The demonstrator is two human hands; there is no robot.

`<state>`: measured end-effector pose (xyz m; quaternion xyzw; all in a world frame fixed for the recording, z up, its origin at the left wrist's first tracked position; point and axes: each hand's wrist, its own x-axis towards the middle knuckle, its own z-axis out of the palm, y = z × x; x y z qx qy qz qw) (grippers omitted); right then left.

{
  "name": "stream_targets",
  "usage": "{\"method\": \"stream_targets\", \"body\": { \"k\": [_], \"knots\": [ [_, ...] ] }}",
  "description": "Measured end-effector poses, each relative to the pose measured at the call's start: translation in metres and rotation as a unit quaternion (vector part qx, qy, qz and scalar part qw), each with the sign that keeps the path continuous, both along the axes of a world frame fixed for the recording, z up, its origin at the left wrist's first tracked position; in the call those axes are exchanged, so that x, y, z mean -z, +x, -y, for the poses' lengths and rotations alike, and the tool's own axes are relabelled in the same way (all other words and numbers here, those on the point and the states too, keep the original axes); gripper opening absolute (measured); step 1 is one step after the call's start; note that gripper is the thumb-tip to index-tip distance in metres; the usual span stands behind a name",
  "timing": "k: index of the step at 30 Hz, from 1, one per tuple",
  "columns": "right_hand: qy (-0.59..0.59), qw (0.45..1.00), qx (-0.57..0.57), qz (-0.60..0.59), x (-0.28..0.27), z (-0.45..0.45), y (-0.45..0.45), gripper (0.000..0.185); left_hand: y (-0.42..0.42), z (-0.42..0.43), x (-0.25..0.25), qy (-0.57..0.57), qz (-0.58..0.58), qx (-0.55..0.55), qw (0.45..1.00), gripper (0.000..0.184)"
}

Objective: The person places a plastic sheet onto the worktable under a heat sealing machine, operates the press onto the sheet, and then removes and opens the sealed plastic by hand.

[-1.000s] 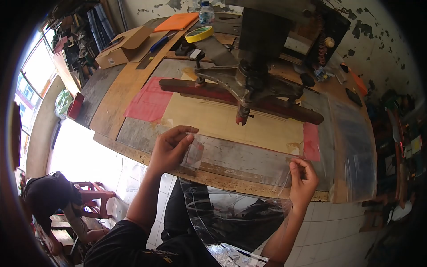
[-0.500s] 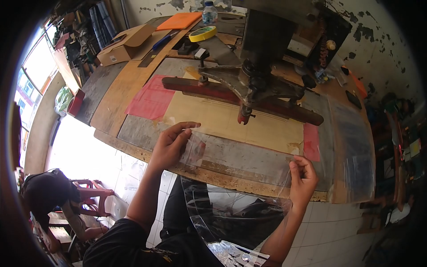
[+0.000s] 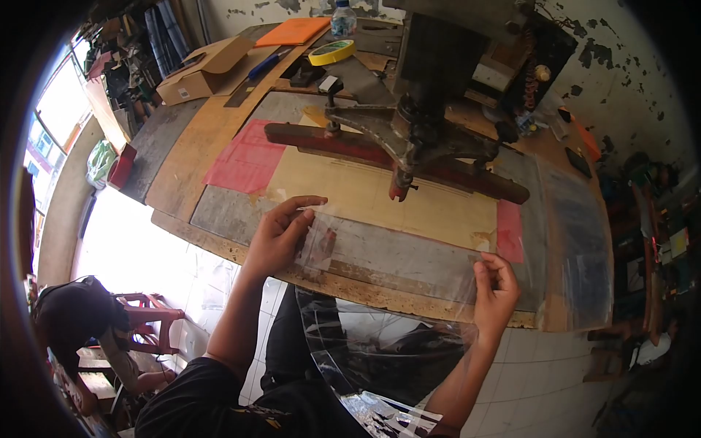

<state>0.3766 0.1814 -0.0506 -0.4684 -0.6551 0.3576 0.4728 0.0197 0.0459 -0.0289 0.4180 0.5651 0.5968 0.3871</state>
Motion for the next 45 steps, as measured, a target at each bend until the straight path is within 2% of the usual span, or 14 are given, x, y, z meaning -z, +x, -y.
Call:
{"method": "stream_targets", "body": {
  "k": [3,9,26,29,35,45],
  "knots": [
    [0.004,1.0,0.003,0.006,0.004,-0.002,0.003,0.019,-0.002,0.002,-0.004,-0.047,-0.03,-0.001,0.998,0.031],
    [0.013,1.0,0.005,0.008,0.003,-0.002,0.002,0.018,0.003,-0.002,0.005,0.01,-0.002,-0.004,1.0,0.035],
    [0.005,1.0,-0.01,-0.009,-0.001,-0.001,0.002,0.02,0.003,0.0,-0.001,-0.04,-0.08,-0.026,0.996,0.041],
    [0.007,1.0,-0.005,-0.008,-0.002,0.0,0.0,0.019,0.005,-0.003,0.004,0.003,-0.098,-0.031,0.995,0.041],
    [0.022,1.0,-0.01,0.002,-0.001,-0.001,0.001,0.017,0.001,-0.002,0.01,-0.014,-0.071,-0.02,0.997,0.041],
    [0.033,0.999,-0.015,0.024,-0.003,0.0,0.001,0.017,0.002,-0.001,0.009,-0.01,-0.098,-0.028,0.995,0.04]
  ]
}}
